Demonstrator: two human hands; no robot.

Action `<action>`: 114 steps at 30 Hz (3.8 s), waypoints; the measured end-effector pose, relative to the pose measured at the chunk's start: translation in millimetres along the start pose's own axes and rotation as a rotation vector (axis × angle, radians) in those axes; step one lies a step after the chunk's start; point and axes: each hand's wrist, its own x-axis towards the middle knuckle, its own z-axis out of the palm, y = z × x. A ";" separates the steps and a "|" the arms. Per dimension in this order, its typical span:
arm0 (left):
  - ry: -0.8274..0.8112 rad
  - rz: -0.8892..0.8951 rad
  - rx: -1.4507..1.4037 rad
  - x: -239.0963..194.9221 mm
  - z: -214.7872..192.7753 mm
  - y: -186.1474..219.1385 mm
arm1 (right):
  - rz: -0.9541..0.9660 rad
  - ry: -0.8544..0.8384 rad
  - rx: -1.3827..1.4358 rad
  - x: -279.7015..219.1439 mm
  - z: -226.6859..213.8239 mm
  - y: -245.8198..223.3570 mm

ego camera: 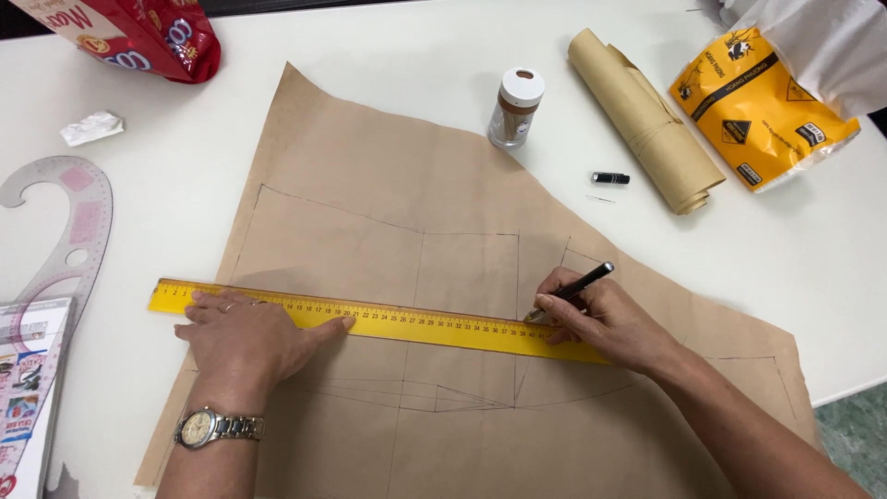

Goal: The person uses a pen and a yellow ruler to draw straight lines and curves on a large sheet of brown paper. They adjust the ruler and a curved template to create a pattern, likely for sewing, on a white table.

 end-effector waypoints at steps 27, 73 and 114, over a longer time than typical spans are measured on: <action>0.042 -0.115 -0.236 -24.6 14.6 2.0 | -0.336 -0.097 -0.934 -13.5 25.1 11.4; -0.315 -0.069 -0.355 -100.0 -11.0 34.6 | -0.177 0.612 -0.753 -136.4 -192.2 161.5; 0.253 0.635 -0.396 -83.4 42.3 66.0 | 0.027 0.656 -0.529 -113.7 -170.9 144.4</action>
